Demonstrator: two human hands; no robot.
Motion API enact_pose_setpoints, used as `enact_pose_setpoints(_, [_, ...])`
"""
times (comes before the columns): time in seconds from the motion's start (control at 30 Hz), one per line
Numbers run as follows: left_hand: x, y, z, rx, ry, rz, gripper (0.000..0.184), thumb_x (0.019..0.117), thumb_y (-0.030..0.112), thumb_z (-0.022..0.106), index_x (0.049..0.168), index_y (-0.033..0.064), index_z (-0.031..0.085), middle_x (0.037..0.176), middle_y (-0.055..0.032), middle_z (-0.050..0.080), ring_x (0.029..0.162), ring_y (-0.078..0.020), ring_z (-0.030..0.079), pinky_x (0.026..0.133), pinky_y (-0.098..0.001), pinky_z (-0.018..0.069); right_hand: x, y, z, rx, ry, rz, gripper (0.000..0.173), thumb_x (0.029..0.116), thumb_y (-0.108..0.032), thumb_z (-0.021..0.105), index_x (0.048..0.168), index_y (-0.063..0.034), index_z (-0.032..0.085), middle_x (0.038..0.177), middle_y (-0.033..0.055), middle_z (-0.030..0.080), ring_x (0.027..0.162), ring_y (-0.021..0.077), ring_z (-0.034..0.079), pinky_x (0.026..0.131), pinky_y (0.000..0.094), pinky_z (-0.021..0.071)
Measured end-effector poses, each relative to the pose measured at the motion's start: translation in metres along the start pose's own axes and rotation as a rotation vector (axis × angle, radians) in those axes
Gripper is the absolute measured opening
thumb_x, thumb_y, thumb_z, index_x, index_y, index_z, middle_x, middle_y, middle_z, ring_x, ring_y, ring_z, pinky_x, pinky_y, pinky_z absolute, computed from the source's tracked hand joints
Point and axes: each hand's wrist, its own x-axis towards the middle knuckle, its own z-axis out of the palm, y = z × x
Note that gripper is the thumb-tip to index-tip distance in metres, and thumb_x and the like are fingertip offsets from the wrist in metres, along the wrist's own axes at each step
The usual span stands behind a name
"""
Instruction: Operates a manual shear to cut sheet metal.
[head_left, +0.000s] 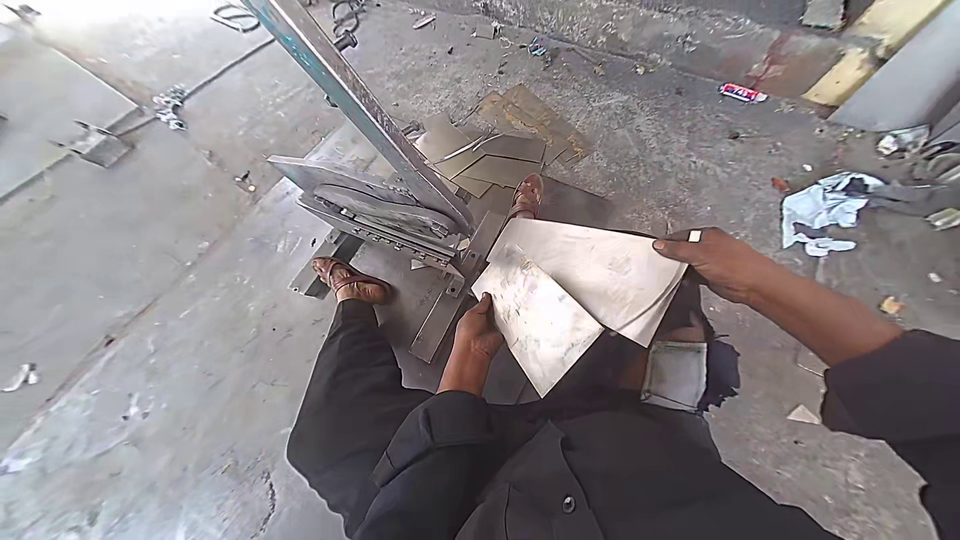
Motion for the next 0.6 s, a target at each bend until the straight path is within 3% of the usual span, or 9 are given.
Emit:
enact_pose_setpoints(0.07, [-0.009, -0.013, -0.014, -0.033, 0.042, 0.012, 0.030, 0.1106, 0.021, 0.042, 0.134, 0.0029, 0.048, 0.114, -0.0179, 0.065, 0.101, -0.0271, 0.068, 0.086, -0.0476, 0.0591, -0.007, 0.007, -0.013, -0.053, -0.112, -0.049, 0.025, 0.1046, -0.027, 0.061, 0.106, -0.0049, 0.073, 0.083, 0.0063, 0.074, 0.068, 0.0120, 0.070, 0.061, 0.0282, 0.0590])
enact_pose_setpoints(0.27, [-0.040, -0.055, -0.054, 0.093, 0.246, 0.046, 0.032, 0.1085, 0.020, 0.047, 0.134, -0.0002, 0.049, 0.119, -0.0204, 0.062, 0.102, -0.0291, 0.064, 0.085, -0.0496, 0.0567, -0.040, -0.007, -0.002, -0.214, -0.294, -0.187, 0.024, 0.1044, -0.024, 0.062, 0.097, -0.0044, 0.075, 0.079, 0.0062, 0.072, 0.070, 0.0112, 0.068, 0.068, 0.0284, 0.0578])
enact_pose_setpoints(0.4, [-0.061, -0.061, -0.069, 0.217, 0.325, 0.097, 0.033, 0.1090, 0.023, 0.048, 0.131, -0.0008, 0.053, 0.116, -0.0210, 0.063, 0.100, -0.0297, 0.064, 0.083, -0.0506, 0.0560, -0.044, -0.003, -0.001, -0.142, -0.380, -0.183, 0.026, 0.1048, -0.024, 0.062, 0.094, -0.0039, 0.074, 0.079, 0.0071, 0.071, 0.072, 0.0120, 0.068, 0.071, 0.0290, 0.0579])
enact_pose_setpoints(0.47, [-0.064, -0.065, -0.078, 0.189, 0.342, 0.107, 0.036, 0.1098, 0.026, 0.046, 0.134, 0.0002, 0.052, 0.120, -0.0211, 0.062, 0.104, -0.0305, 0.063, 0.086, -0.0523, 0.0550, -0.048, -0.005, -0.002, -0.109, -0.458, -0.181, 0.025, 0.1050, -0.022, 0.061, 0.096, -0.0026, 0.074, 0.080, 0.0082, 0.073, 0.071, 0.0124, 0.070, 0.068, 0.0276, 0.0598])
enact_pose_setpoints(0.6, [-0.063, -0.059, -0.084, -0.020, 0.366, 0.167, 0.037, 0.1102, 0.029, 0.043, 0.137, 0.0042, 0.047, 0.123, -0.0178, 0.059, 0.107, -0.0280, 0.061, 0.087, -0.0508, 0.0541, -0.057, -0.021, 0.008, -0.240, -0.579, -0.233, 0.026, 0.1061, -0.024, 0.059, 0.099, -0.0057, 0.076, 0.086, 0.0039, 0.074, 0.078, 0.0076, 0.070, 0.075, 0.0260, 0.0584])
